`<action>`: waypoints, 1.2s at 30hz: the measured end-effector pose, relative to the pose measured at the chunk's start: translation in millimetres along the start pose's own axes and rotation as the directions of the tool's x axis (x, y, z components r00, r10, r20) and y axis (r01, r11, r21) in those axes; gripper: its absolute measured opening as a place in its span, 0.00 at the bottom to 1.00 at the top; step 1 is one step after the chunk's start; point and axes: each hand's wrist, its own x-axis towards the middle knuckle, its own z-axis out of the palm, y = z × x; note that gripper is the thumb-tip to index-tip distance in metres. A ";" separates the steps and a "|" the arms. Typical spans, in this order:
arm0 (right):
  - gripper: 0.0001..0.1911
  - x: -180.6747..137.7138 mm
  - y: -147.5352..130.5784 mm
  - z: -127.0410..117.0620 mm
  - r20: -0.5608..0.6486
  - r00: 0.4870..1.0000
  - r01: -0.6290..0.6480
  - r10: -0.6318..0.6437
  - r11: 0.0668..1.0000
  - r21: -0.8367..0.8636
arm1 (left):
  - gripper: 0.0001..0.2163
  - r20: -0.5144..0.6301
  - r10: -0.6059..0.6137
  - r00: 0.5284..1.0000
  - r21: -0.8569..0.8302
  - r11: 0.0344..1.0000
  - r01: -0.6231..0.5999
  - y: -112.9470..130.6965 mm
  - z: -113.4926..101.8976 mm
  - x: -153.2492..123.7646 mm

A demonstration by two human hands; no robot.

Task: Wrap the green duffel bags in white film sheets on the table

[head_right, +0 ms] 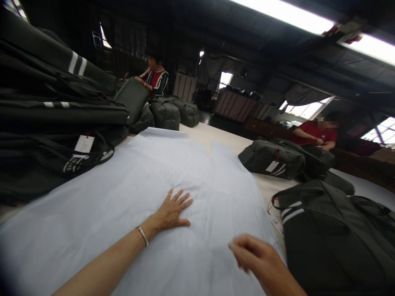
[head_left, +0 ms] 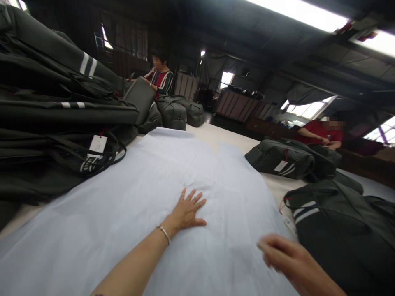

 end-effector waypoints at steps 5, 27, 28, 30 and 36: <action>0.24 143.5 -49.2 72.1 0.196 0.941 0.236 -0.275 0.951 0.199 | 0.42 -0.019 0.003 1.000 -0.041 0.999 -0.004 0.2 -2.3 -2.0; 0.36 240.1 -8.3 107.4 -0.132 0.914 0.298 -0.384 0.854 -0.426 | 0.43 -0.027 0.010 1.000 -0.056 0.998 -0.012 0.9 1.8 -0.3; 0.36 237.4 -4.6 119.8 -0.095 0.889 0.355 -0.448 0.804 -0.477 | 0.43 -0.028 0.012 1.000 -0.049 0.999 -0.013 0.7 2.4 -0.1; 0.34 233.7 2.0 144.3 0.048 0.850 0.454 -0.525 0.683 -0.572 | 0.46 -0.031 0.012 0.999 -0.035 0.999 -0.013 0.3 3.1 0.6; 0.35 206.6 6.2 137.1 0.044 0.897 0.377 -0.439 0.710 -0.595 | 0.46 0.025 -0.006 1.000 0.029 1.000 0.005 1.8 -0.8 3.5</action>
